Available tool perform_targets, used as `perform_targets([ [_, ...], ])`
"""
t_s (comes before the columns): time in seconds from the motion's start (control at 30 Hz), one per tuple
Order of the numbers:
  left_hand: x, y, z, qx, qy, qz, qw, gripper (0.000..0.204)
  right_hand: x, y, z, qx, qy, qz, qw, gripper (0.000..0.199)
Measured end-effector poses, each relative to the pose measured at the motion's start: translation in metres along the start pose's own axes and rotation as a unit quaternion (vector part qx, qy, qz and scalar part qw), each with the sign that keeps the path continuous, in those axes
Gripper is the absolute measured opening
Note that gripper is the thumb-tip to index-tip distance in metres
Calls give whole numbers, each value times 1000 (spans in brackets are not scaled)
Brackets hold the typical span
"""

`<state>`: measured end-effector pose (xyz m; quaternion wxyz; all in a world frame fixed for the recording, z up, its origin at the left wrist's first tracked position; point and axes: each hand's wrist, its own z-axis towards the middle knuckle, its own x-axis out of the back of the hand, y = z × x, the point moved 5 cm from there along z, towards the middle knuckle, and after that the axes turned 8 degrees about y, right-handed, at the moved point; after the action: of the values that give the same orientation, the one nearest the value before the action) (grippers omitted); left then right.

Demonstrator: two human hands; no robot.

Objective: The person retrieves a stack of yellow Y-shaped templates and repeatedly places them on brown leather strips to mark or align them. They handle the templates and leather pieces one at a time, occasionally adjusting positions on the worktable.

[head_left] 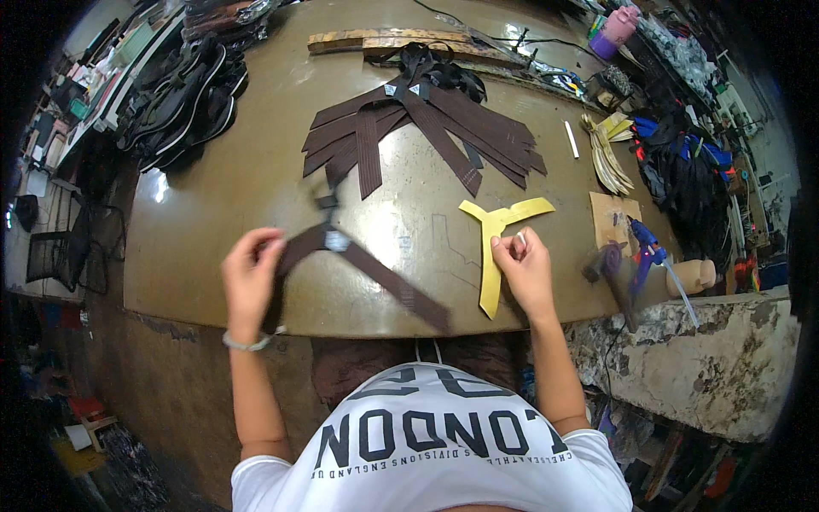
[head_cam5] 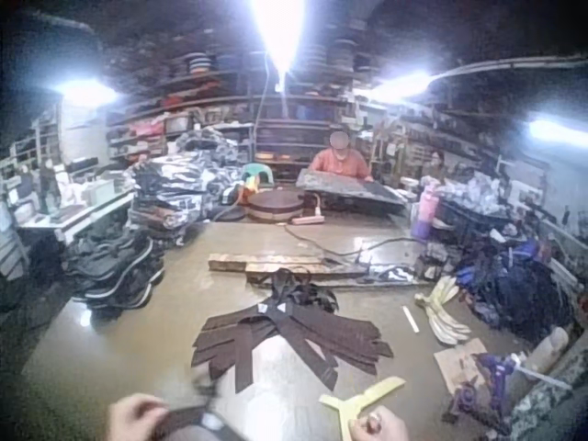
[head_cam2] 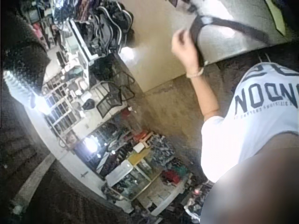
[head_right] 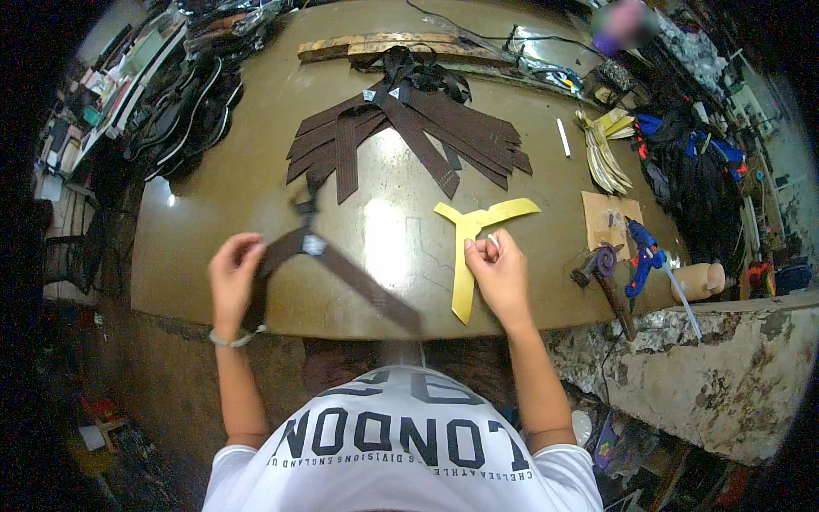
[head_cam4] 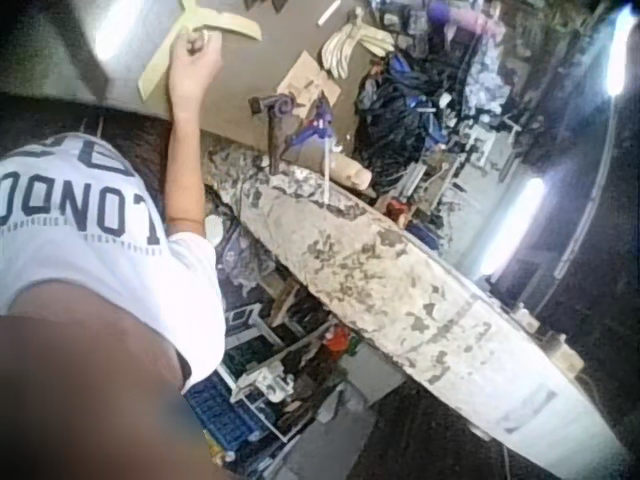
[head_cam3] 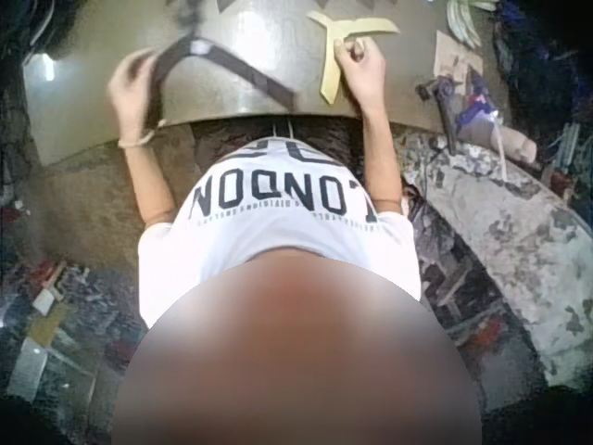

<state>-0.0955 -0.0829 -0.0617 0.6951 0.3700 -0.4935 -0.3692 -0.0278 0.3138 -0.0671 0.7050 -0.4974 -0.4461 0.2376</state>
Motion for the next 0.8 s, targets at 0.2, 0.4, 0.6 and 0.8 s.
perform_targets([
  [0.2, 135, -83, 25, 57, 256, 313, 913, 14, 2, -17, 1, 146, 16, -268, 952, 30],
  [0.4, 102, -85, 76, -83, 188, 315, 927, 8, 18, -17, 32, 359, -59, -264, 893, 21],
  [0.6, -28, 25, 120, -289, 147, 245, 914, 15, 29, -9, 14, 320, -149, -246, 903, 21],
  [0.8, -178, 44, 163, -200, 11, 164, 966, 37, 27, -8, -23, 301, -121, -218, 921, 20],
])
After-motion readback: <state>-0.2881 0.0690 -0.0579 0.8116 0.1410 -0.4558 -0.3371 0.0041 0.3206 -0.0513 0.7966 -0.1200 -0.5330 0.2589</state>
